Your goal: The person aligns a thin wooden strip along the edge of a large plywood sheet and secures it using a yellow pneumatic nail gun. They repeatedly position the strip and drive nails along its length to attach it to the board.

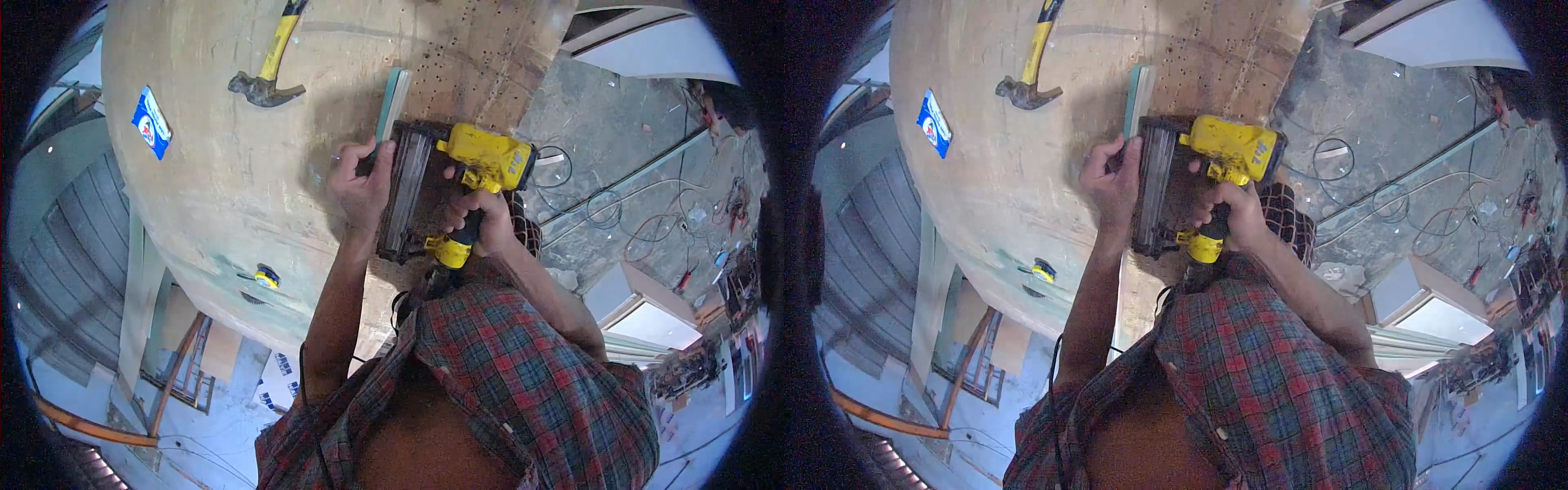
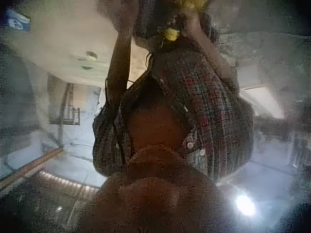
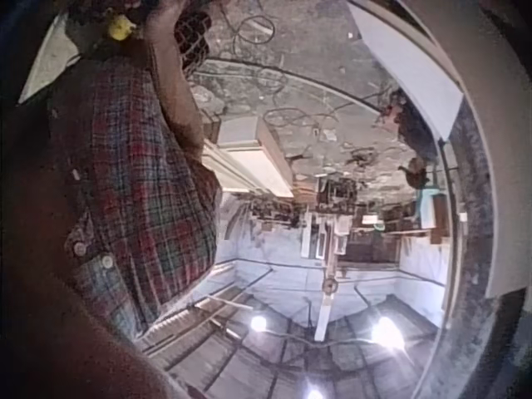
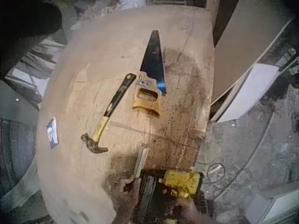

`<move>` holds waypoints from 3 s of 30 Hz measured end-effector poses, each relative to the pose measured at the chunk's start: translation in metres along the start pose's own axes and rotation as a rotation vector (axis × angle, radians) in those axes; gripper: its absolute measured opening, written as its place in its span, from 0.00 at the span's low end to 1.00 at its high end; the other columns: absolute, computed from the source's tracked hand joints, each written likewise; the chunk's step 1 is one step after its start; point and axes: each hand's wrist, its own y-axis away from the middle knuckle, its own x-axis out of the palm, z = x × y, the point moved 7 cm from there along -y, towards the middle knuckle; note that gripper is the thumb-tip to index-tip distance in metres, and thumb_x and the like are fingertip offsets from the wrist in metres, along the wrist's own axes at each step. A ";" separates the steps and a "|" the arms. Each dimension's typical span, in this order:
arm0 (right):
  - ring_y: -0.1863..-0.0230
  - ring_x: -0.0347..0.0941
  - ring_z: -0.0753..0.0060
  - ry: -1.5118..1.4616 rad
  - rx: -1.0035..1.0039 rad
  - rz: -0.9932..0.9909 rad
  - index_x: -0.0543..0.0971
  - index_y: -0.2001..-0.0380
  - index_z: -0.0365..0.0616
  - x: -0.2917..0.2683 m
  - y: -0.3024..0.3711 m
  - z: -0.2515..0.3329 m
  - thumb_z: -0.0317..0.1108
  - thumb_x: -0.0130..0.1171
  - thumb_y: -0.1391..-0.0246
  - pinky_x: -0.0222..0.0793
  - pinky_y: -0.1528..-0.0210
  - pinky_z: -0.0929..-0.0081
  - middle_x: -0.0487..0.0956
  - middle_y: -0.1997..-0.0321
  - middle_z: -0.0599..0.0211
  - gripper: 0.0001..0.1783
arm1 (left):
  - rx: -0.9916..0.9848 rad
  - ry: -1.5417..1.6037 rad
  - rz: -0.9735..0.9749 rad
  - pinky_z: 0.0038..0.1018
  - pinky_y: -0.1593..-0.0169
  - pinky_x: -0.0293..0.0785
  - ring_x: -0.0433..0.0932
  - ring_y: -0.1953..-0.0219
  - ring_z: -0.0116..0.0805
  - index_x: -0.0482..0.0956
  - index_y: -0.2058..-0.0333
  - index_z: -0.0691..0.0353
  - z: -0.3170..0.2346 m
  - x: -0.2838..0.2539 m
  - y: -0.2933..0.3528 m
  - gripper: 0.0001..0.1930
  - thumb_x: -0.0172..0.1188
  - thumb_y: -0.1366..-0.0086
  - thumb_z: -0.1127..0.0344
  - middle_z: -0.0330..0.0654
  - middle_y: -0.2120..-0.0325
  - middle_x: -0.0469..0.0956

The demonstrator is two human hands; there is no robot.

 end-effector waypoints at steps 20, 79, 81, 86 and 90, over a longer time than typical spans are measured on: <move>0.67 0.81 0.52 1.715 -1.198 -0.088 0.73 0.48 0.41 0.131 -0.019 0.299 0.34 0.61 0.48 0.75 0.63 0.59 0.82 0.71 0.53 0.23 | 0.078 -0.203 -0.081 0.44 0.61 0.71 0.77 0.67 0.50 0.79 0.66 0.57 -0.019 -0.012 0.011 0.08 0.68 0.43 0.65 0.45 0.73 0.78; 0.59 0.81 0.54 2.233 -1.006 -0.305 0.79 0.53 0.35 0.166 -0.145 0.383 0.40 0.65 0.52 0.73 0.52 0.60 0.84 0.60 0.54 0.25 | -0.502 -0.121 -0.343 0.36 0.60 0.76 0.82 0.63 0.48 0.85 0.63 0.61 0.076 -0.143 0.243 0.12 0.67 0.40 0.59 0.49 0.68 0.83; 0.65 0.79 0.61 2.055 -0.957 -0.156 0.79 0.57 0.35 0.135 -0.110 0.385 0.36 0.64 0.50 0.73 0.58 0.65 0.83 0.67 0.61 0.19 | -0.503 0.017 -0.315 0.36 0.59 0.76 0.81 0.62 0.48 0.84 0.62 0.61 0.075 -0.147 0.238 0.13 0.67 0.39 0.59 0.48 0.67 0.83; 0.75 0.74 0.71 1.303 -0.677 0.041 0.77 0.66 0.39 0.078 0.018 0.270 0.27 0.59 0.50 0.69 0.74 0.75 0.77 0.76 0.67 0.07 | -0.578 0.202 -0.195 0.34 0.58 0.76 0.81 0.63 0.45 0.84 0.60 0.61 0.116 -0.136 0.266 0.14 0.66 0.38 0.58 0.49 0.66 0.82; 0.73 0.75 0.71 1.185 -0.601 -0.063 0.79 0.73 0.37 0.047 0.106 0.137 0.29 0.62 0.56 0.70 0.68 0.75 0.78 0.76 0.63 0.06 | -0.358 0.164 -0.086 0.33 0.60 0.76 0.80 0.66 0.45 0.83 0.59 0.61 0.099 -0.149 0.244 0.11 0.64 0.37 0.61 0.48 0.67 0.82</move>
